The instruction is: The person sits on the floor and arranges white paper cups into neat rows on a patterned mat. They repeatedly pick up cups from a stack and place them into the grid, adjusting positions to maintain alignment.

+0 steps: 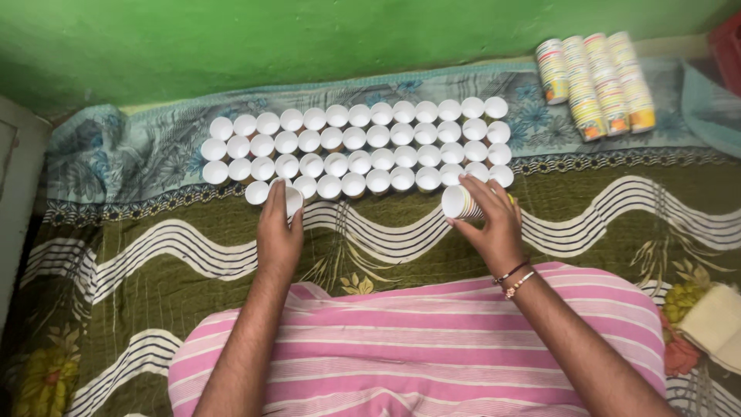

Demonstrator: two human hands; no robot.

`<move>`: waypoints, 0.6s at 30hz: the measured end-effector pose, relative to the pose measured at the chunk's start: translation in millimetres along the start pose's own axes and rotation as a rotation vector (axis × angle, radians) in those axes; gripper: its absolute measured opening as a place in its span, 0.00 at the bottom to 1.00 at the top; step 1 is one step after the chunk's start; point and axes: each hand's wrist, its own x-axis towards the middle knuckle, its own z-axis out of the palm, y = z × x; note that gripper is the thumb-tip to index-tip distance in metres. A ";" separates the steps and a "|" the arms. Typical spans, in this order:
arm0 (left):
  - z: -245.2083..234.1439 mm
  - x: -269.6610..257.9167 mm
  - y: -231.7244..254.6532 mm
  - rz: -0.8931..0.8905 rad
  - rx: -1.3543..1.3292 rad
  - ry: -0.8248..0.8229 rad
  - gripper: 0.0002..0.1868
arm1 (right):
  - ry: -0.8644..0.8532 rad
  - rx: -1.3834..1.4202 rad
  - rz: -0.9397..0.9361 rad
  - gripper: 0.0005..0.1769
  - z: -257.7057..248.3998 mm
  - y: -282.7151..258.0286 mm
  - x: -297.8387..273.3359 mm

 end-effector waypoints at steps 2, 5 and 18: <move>-0.7 1.5 -5.0 0.008 0.010 -0.001 0.34 | 0.013 0.014 -0.017 0.44 1.8 -1.1 2.7; -5.1 5.8 -12.3 0.004 0.014 0.008 0.34 | 0.028 0.055 -0.033 0.43 4.6 -1.4 8.2; -32.4 22.9 -48.8 -0.257 0.121 0.025 0.33 | -0.015 0.003 -0.045 0.44 23.7 -2.8 19.4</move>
